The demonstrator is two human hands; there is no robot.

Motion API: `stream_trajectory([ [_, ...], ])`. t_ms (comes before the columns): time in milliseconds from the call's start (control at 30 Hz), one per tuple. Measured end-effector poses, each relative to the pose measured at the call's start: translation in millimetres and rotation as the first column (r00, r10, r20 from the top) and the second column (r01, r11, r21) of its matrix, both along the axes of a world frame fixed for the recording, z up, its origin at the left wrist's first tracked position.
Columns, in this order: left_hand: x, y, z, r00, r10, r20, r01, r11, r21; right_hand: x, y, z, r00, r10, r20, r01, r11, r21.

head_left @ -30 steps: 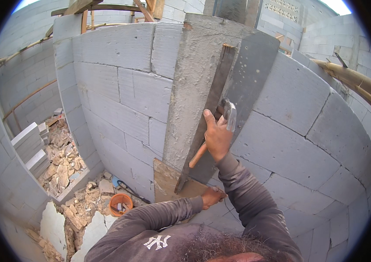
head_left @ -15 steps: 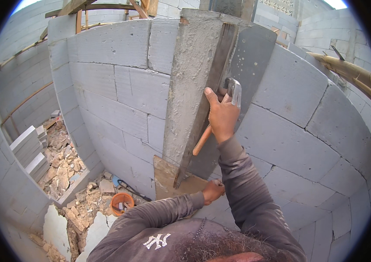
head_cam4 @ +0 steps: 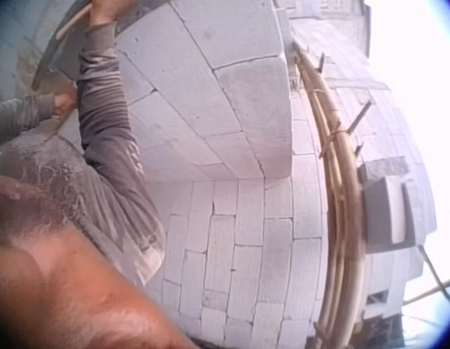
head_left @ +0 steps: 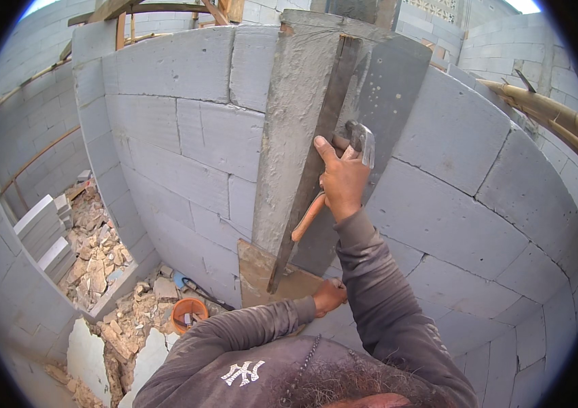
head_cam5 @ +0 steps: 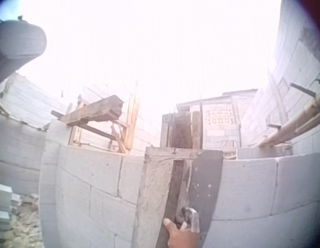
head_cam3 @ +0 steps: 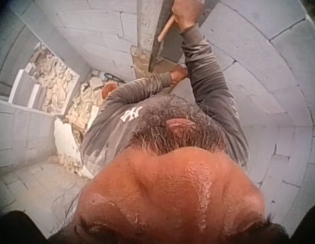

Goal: The person installs a wooden guide rail against a concrete block wall by hammering nails through it, then holds a smaller wooden piece against the guide to check alignment.

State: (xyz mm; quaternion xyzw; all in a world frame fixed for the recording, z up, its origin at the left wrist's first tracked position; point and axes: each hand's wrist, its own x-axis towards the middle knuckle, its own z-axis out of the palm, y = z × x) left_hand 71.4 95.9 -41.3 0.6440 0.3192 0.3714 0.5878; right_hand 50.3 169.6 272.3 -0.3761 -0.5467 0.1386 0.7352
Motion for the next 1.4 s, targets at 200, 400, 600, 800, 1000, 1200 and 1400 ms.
stream_trajectory([
  [200,-11.5,-10.8,16.2,0.992,-0.019,0.128,0.017,1.000,0.018,-11.9,-5.1,9.7,0.995,-0.023,-0.101,0.029,0.998,0.063],
  [400,-6.9,0.4,14.1,0.994,-0.061,0.093,0.050,0.991,0.124,-0.7,2.7,13.7,0.992,0.015,-0.125,-0.016,1.000,-0.006],
  [600,-26.0,15.8,-20.5,0.969,0.042,-0.245,0.100,0.837,0.537,-36.4,-27.5,27.2,0.922,0.217,-0.320,-0.245,0.968,-0.049],
  [800,-39.7,-13.5,32.0,0.991,-0.131,-0.031,0.134,0.980,0.150,-23.3,-19.2,28.5,0.937,0.110,-0.333,-0.121,0.993,-0.011],
  [1000,-20.0,-3.7,21.0,0.995,-0.094,0.031,0.087,0.981,0.176,-15.4,-16.6,37.7,0.950,0.030,-0.310,-0.029,1.000,0.008],
  [1200,9.7,23.9,34.0,0.994,-0.105,0.007,0.102,0.950,-0.296,-9.8,-3.0,44.9,0.988,0.067,-0.136,-0.063,0.997,0.032],
  [1400,21.0,22.7,-17.3,0.991,0.050,-0.125,-0.099,0.895,-0.435,-15.5,-5.0,46.0,0.991,0.041,-0.127,-0.040,0.999,0.008],
])
